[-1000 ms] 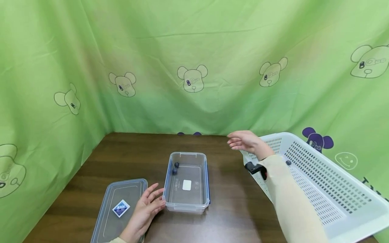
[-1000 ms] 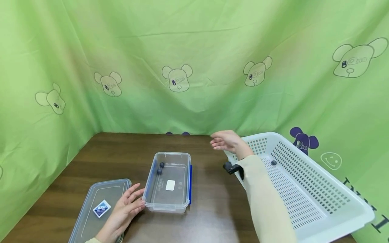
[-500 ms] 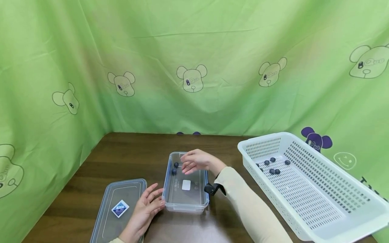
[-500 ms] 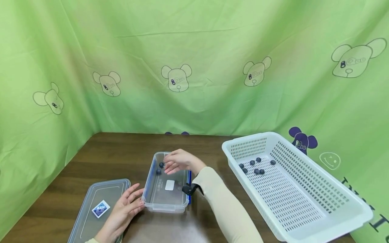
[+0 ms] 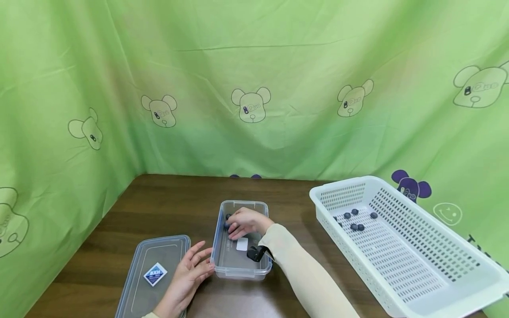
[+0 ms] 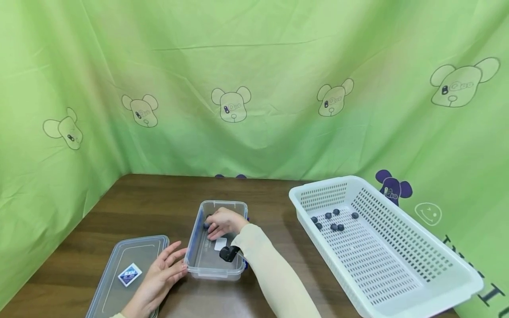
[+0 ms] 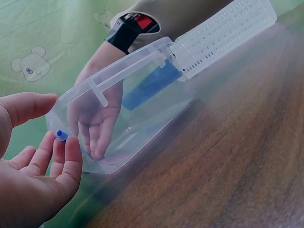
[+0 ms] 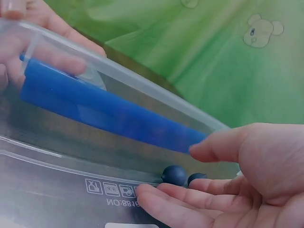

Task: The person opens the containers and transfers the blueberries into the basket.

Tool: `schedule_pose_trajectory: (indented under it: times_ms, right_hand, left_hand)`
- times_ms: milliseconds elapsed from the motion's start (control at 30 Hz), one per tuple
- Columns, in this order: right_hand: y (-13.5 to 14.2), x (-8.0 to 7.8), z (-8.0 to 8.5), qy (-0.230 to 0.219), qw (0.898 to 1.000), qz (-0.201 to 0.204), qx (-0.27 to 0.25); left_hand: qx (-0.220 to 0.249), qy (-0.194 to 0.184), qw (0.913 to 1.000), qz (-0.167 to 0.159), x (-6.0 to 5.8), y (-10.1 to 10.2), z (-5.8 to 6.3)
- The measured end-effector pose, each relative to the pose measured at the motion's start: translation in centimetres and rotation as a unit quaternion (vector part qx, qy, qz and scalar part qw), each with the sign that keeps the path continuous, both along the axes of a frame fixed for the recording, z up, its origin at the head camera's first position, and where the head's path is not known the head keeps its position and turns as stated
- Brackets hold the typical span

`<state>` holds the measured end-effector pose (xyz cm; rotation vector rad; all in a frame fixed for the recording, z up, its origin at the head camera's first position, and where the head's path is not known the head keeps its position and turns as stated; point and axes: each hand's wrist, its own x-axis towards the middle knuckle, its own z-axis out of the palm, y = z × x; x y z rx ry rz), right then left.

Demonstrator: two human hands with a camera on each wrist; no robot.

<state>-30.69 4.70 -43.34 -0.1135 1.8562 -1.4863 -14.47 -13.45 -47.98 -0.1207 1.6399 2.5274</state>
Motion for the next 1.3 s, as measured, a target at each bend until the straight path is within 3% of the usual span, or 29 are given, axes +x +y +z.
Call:
schedule_pose_trajectory:
  times_ms: [433, 967, 1300]
  right_hand:
    - [-1.4, -0.4, -1.0, 0.006, 1.0, -0.009, 0.011]
    - [-2.0, -0.4, -0.7, 0.04, 0.998, -0.033, 0.044]
    - [-1.0, -1.0, -0.2, 0.033, 0.999, -0.032, -0.004]
  left_hand:
    - [-0.005, -0.011, 0.9999, 0.009, 0.3, -0.4, 0.0]
    - [-0.006, -0.004, 0.9999, 0.012, 0.3, -0.3, 0.0]
    - [-0.001, 0.012, 0.9999, -0.001, 0.2, -0.2, -0.3]
